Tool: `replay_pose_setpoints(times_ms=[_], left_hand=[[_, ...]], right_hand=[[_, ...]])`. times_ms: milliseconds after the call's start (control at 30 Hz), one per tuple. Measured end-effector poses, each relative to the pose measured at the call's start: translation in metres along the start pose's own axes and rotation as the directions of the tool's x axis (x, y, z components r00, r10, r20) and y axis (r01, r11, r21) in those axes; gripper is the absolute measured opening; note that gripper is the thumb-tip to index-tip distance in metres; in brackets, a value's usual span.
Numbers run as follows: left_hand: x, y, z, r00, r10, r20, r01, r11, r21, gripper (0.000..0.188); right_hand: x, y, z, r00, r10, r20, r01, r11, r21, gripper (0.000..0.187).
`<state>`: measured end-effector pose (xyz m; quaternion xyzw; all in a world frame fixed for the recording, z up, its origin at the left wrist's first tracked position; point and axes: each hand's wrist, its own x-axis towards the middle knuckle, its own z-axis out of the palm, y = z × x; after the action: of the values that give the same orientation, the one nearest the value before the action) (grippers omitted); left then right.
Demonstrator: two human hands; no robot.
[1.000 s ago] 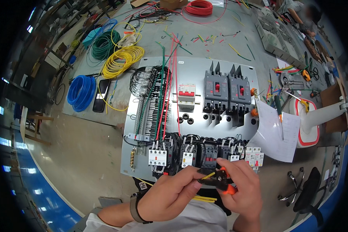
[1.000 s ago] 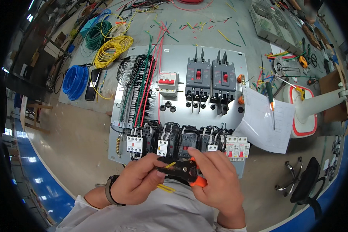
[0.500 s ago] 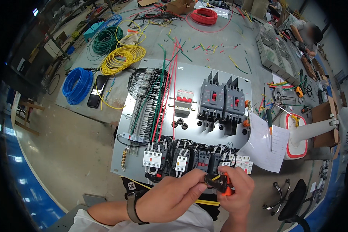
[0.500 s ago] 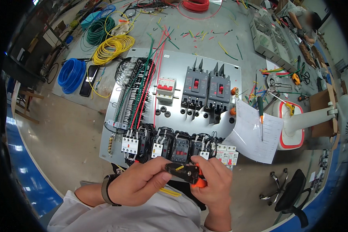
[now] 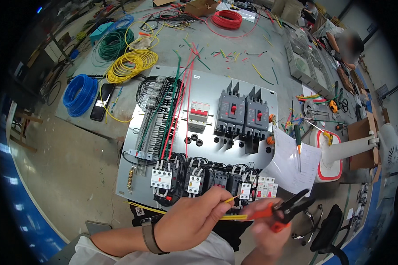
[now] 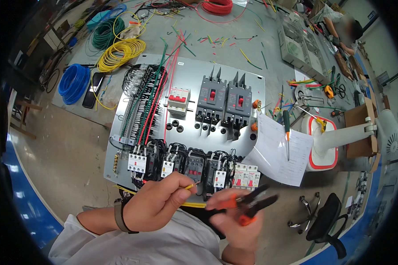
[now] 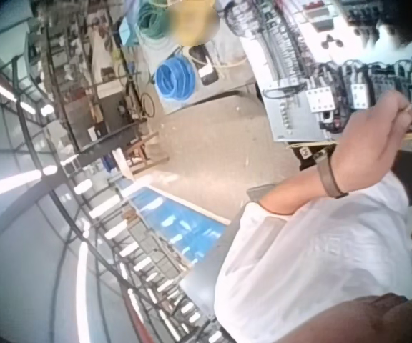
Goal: The person strips insulation from colored wires using pliers and connects them to terminals on an electrical panel. The person handles green, red, and yellow wires, stripping and inserting them into the panel's connection points.
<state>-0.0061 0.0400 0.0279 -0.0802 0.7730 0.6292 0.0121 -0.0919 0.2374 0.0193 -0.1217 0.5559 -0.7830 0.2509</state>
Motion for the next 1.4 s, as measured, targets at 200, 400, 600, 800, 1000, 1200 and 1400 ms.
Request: replay_pose_setpoints(times_ms=[200,400,600,800,1000,1200,1400], left_hand=[[-0.003,-0.005,0.005,0.995,0.094,-0.021,-0.092,0.99,0.103,0.014],[-0.002,-0.002,0.0,0.997,0.073,-0.002,-0.073,0.995,-0.073,0.014],[-0.002,-0.002,-0.005,0.999,-0.047,-0.006,0.045,0.98,-0.193,0.017],[-0.003,0.009,-0.015,0.98,-0.161,0.118,0.191,0.93,-0.313,0.021],[-0.002,0.007,-0.017,0.98,-0.1,0.171,0.149,0.942,-0.3,0.025],[-0.006,0.006,-0.014,0.975,-0.146,0.166,0.193,0.928,-0.319,0.025],[-0.004,0.009,-0.015,0.968,-0.156,0.196,0.211,0.929,-0.303,0.026]], right_hand=[[0.006,0.013,0.029,0.995,-0.095,-0.037,0.092,0.994,-0.055,0.032],[0.011,0.012,0.028,0.994,-0.078,-0.076,0.065,0.985,-0.16,0.03],[-0.002,0.015,0.026,0.985,-0.153,-0.078,0.142,0.982,-0.128,0.031],[0.005,0.009,0.002,0.976,-0.213,-0.054,0.158,0.85,-0.503,0.038],[0.017,0.011,-0.012,0.945,-0.256,0.203,0.307,0.481,-0.822,0.054],[0.024,0.006,-0.01,0.904,-0.279,0.323,0.417,0.414,-0.809,0.063],[0.025,0.006,-0.016,0.899,-0.267,0.346,0.43,0.399,-0.81,0.065]])
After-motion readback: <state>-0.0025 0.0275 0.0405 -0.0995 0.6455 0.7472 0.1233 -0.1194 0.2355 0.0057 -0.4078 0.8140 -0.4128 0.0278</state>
